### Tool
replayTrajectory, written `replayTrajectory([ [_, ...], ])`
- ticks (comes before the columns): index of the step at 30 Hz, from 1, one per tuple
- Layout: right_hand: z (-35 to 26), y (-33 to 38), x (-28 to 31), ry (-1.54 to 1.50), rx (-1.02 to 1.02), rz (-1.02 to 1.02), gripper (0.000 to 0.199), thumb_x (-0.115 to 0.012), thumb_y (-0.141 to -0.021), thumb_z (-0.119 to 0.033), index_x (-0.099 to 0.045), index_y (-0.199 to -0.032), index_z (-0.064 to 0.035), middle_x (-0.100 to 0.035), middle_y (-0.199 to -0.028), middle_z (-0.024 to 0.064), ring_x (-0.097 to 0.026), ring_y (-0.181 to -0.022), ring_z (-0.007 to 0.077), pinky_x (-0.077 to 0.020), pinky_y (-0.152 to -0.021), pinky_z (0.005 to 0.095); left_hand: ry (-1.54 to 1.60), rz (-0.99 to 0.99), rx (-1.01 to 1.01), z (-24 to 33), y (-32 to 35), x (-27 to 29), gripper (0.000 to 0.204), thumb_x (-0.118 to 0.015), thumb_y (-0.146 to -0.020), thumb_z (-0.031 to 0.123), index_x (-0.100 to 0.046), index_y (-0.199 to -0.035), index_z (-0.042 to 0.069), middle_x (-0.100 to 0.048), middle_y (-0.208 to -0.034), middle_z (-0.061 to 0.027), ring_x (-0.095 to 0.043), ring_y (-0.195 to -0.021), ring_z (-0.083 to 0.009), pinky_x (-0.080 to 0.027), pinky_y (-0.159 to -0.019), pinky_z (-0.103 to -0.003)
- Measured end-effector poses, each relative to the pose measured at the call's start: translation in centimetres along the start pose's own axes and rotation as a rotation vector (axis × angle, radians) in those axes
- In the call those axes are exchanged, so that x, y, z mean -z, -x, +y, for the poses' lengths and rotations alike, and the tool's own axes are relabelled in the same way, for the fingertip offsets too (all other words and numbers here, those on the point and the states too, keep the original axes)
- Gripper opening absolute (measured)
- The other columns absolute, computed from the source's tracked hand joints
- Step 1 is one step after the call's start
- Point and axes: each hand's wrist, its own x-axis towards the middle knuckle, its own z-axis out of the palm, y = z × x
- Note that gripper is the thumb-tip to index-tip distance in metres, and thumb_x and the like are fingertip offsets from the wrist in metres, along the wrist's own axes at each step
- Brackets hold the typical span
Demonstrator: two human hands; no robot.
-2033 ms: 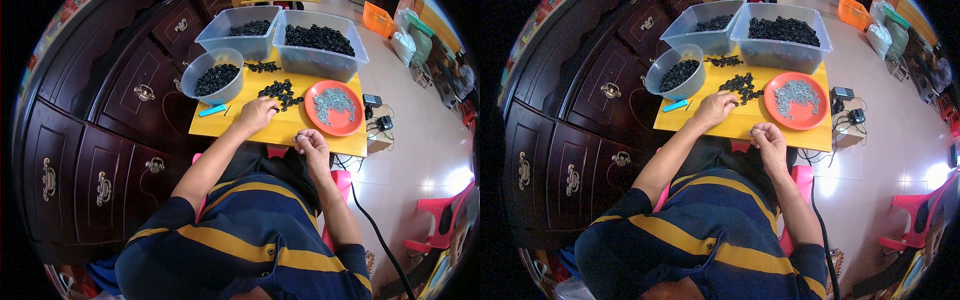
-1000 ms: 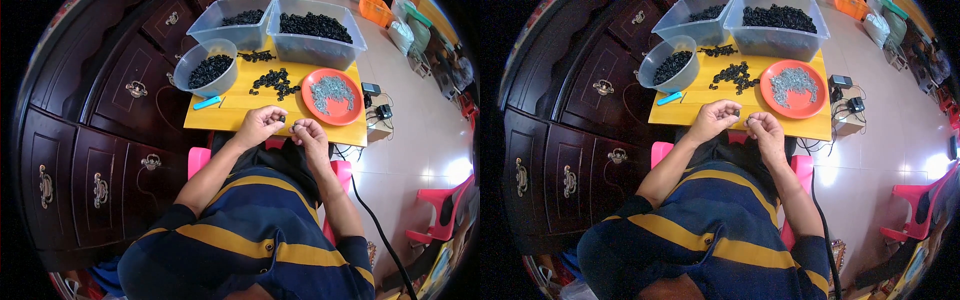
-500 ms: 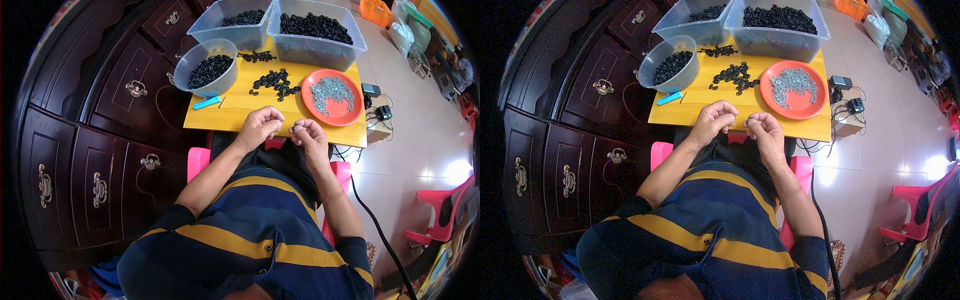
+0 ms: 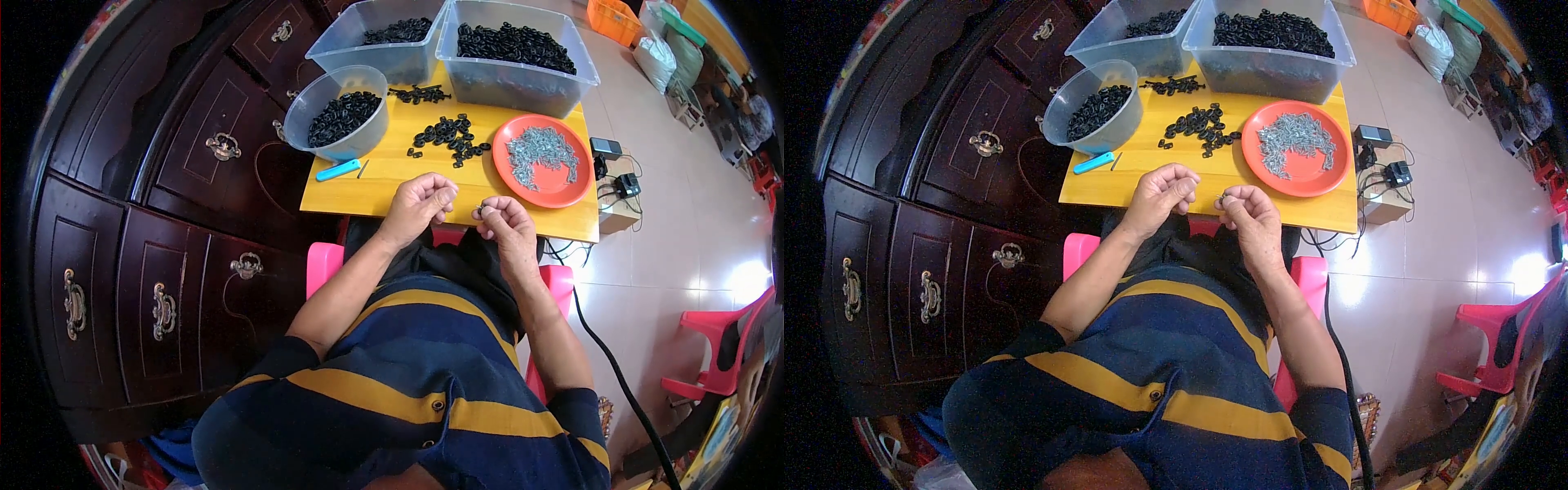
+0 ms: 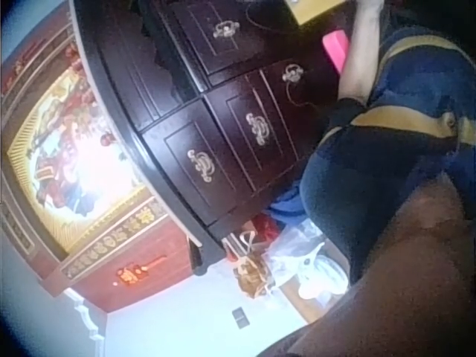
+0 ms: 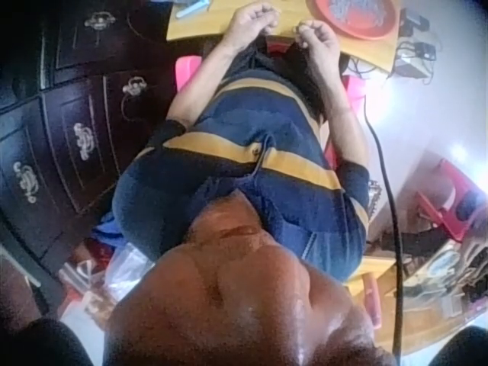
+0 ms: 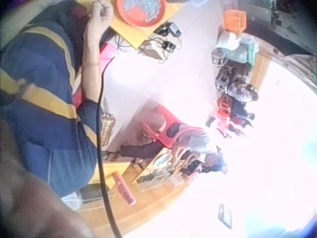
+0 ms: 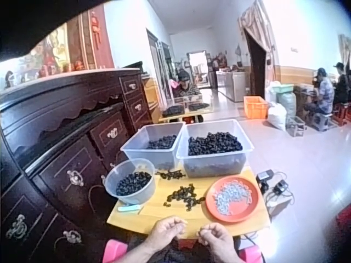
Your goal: The person assembles small plastic hardware by picking screws from a tray and fitting them into plastic pieces by hand.
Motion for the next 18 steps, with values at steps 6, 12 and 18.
replayTrajectory([
  [6, 0.06, 0.05, 0.03, 0.006, -0.001, -0.008, 0.012, -0.062, -0.095, -0.009, -0.059, -0.106, -0.0036, -0.068, -0.091, 0.0055, -0.057, -0.072, 0.0078, -0.0445, -0.066, 0.0206, -0.046, 0.008, 0.007, 0.02, 0.18, -0.07, 0.014, -0.064, -0.097, 0.017, -0.064, -0.098, 0.003, -0.06, -0.075, 0.0015, -0.052, -0.058, -0.0035, -0.044, -0.053, -0.018],
  [12, 0.02, 0.1, -0.23, -0.004, -0.011, -0.01, 0.012, -0.062, -0.095, -0.008, -0.059, -0.105, -0.0029, -0.068, -0.09, 0.0059, -0.056, -0.071, 0.0082, -0.0441, -0.066, 0.0217, -0.069, 0.003, -0.037, 0.4, 0.49, -0.18, 0.013, -0.062, -0.096, 0.012, -0.063, -0.105, 0.003, -0.061, -0.078, 0.0015, -0.054, -0.061, -0.0032, -0.046, -0.055, -0.018],
  [18, 0.43, -0.04, 0.08, -0.002, -0.01, -0.03, 0.012, -0.062, -0.095, -0.009, -0.06, -0.106, -0.0033, -0.068, -0.091, 0.0057, -0.057, -0.071, 0.0074, -0.0445, -0.066, 0.0204, -0.046, -0.075, -0.04, 0.45, 0.53, -0.54, 0.017, -0.064, -0.092, 0.004, -0.063, -0.109, 0.0, -0.064, -0.089, 0.0005, -0.058, -0.071, -0.0025, -0.051, -0.063, -0.019],
])
